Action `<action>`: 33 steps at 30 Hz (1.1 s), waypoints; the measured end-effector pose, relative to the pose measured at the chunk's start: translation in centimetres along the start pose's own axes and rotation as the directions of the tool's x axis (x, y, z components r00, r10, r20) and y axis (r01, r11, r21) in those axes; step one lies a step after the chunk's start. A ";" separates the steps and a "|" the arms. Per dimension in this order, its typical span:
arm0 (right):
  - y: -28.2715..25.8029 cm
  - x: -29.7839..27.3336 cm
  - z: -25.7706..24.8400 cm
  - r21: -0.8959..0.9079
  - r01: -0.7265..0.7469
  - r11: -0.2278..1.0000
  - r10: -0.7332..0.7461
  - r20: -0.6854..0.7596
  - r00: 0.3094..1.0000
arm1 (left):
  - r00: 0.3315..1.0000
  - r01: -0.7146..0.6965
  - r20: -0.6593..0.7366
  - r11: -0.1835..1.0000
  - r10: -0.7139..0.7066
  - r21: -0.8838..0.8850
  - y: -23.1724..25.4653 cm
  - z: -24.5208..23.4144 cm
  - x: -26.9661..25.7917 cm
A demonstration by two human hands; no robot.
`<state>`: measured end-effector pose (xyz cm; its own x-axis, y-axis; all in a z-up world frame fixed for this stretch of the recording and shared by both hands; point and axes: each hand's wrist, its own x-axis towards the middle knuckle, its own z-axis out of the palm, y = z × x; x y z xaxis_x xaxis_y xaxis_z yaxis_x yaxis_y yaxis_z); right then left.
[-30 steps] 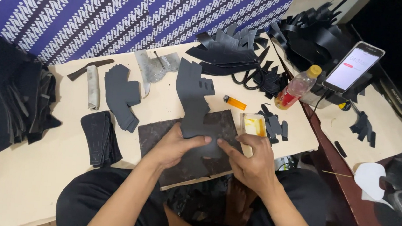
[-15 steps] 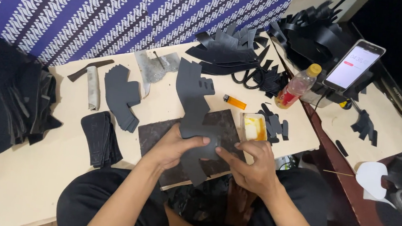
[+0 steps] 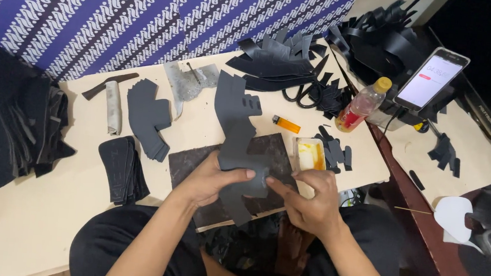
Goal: Applying adhesive to leather components and assembling them by hand on a workshop table.
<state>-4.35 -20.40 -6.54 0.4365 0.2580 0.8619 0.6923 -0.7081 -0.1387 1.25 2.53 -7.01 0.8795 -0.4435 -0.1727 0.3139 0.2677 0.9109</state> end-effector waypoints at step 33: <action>3.7 0.7 -2.2 -0.046 -0.575 0.817 0.572 -0.069 0.818 | 0.870 0.044 -0.478 0.945 0.124 0.323 -0.1 -9.7 14.7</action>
